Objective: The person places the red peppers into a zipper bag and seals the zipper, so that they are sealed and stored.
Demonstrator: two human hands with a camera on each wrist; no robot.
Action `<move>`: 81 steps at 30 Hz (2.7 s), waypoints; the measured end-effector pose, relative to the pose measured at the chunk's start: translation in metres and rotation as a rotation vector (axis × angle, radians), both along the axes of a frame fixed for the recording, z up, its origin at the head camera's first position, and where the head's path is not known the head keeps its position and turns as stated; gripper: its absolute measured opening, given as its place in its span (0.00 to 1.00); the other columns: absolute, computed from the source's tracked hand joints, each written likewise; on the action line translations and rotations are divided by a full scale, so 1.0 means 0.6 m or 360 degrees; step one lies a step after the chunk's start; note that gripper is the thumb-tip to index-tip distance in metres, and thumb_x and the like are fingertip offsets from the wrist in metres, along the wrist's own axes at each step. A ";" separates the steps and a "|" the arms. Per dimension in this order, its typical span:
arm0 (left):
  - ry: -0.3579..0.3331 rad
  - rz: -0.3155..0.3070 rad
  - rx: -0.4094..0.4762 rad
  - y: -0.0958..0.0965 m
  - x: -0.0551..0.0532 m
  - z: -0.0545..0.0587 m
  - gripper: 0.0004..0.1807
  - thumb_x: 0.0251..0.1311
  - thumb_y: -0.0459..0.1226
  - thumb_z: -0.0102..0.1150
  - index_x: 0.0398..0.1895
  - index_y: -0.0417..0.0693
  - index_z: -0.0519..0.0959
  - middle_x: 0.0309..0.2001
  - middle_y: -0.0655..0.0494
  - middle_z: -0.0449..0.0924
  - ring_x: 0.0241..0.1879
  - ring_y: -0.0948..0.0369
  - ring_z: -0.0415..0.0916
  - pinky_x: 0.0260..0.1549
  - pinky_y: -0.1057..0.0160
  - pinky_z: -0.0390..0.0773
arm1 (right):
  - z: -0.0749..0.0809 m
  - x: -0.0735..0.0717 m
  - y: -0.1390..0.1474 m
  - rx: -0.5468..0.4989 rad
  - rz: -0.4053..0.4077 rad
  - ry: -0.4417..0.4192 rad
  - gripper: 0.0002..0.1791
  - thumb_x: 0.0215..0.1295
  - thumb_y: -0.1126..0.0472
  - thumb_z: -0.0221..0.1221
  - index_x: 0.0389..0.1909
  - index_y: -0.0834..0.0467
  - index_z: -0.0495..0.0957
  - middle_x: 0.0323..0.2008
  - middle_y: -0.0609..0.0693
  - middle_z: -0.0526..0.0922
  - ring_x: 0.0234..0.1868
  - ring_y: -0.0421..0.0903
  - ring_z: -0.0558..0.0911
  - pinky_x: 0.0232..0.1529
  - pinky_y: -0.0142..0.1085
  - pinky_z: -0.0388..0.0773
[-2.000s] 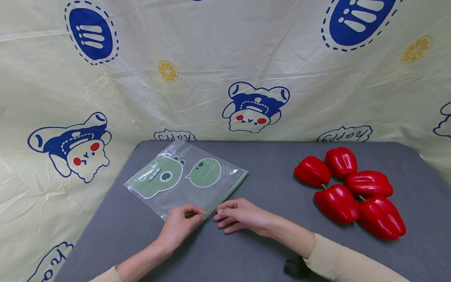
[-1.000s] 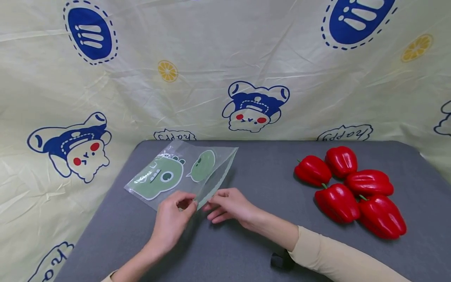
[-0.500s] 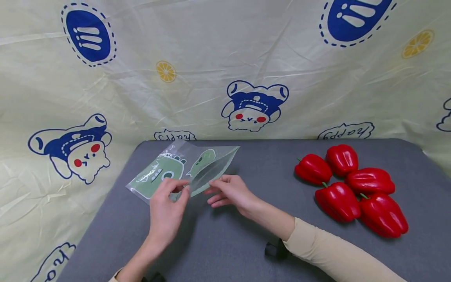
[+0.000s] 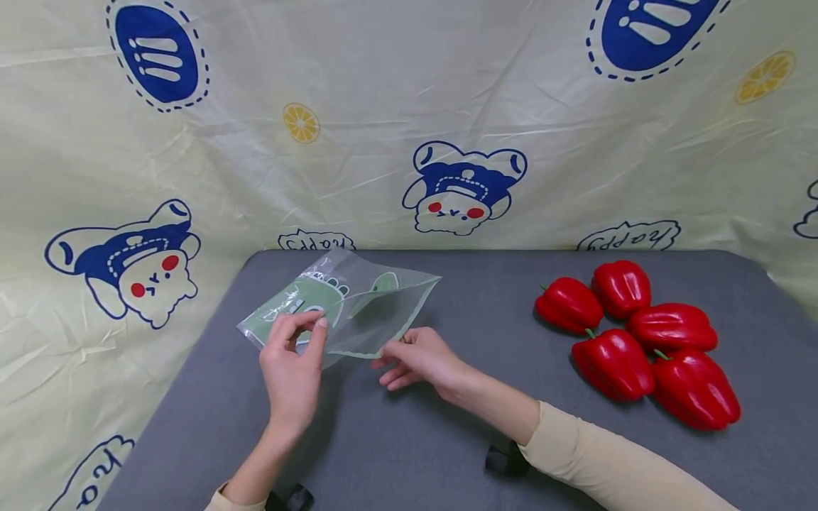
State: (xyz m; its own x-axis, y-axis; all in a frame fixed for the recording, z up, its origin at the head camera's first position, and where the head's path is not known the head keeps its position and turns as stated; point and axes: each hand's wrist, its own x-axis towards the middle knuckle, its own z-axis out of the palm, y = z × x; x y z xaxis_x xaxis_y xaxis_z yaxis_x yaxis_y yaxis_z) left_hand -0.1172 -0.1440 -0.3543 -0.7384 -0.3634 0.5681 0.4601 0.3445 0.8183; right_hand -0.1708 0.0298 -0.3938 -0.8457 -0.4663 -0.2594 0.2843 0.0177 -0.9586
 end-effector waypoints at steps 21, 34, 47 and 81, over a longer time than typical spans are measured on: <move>0.0005 -0.0168 0.0031 0.005 -0.017 -0.020 0.05 0.60 0.22 0.59 0.38 0.30 0.81 0.36 0.43 0.75 0.39 0.57 0.72 0.50 0.67 0.73 | -0.010 -0.002 -0.015 -0.0108 0.0071 -0.0091 0.11 0.62 0.62 0.64 0.36 0.68 0.81 0.40 0.69 0.84 0.27 0.47 0.87 0.34 0.43 0.84; -0.0176 -0.0153 0.0280 -0.024 -0.046 -0.032 0.06 0.62 0.25 0.60 0.41 0.29 0.79 0.38 0.43 0.77 0.39 0.56 0.76 0.38 0.70 0.75 | -0.019 0.002 -0.011 -0.0068 0.0079 -0.0149 0.16 0.63 0.59 0.65 0.41 0.70 0.79 0.35 0.63 0.86 0.27 0.47 0.87 0.32 0.41 0.84; -0.0063 -0.0071 0.0295 -0.028 -0.053 -0.037 0.06 0.62 0.26 0.60 0.40 0.30 0.79 0.35 0.47 0.74 0.38 0.56 0.74 0.44 0.68 0.75 | -0.021 0.012 0.001 -0.0073 0.0127 -0.0166 0.19 0.65 0.57 0.64 0.46 0.70 0.78 0.36 0.62 0.86 0.28 0.46 0.86 0.34 0.41 0.84; -0.0057 -0.0226 0.0011 0.004 -0.014 0.003 0.05 0.61 0.22 0.59 0.40 0.27 0.79 0.38 0.43 0.76 0.41 0.56 0.72 0.50 0.69 0.72 | 0.036 0.053 0.201 0.0264 -0.0079 0.0317 0.22 0.68 0.53 0.62 0.56 0.62 0.74 0.47 0.63 0.83 0.44 0.60 0.84 0.44 0.43 0.82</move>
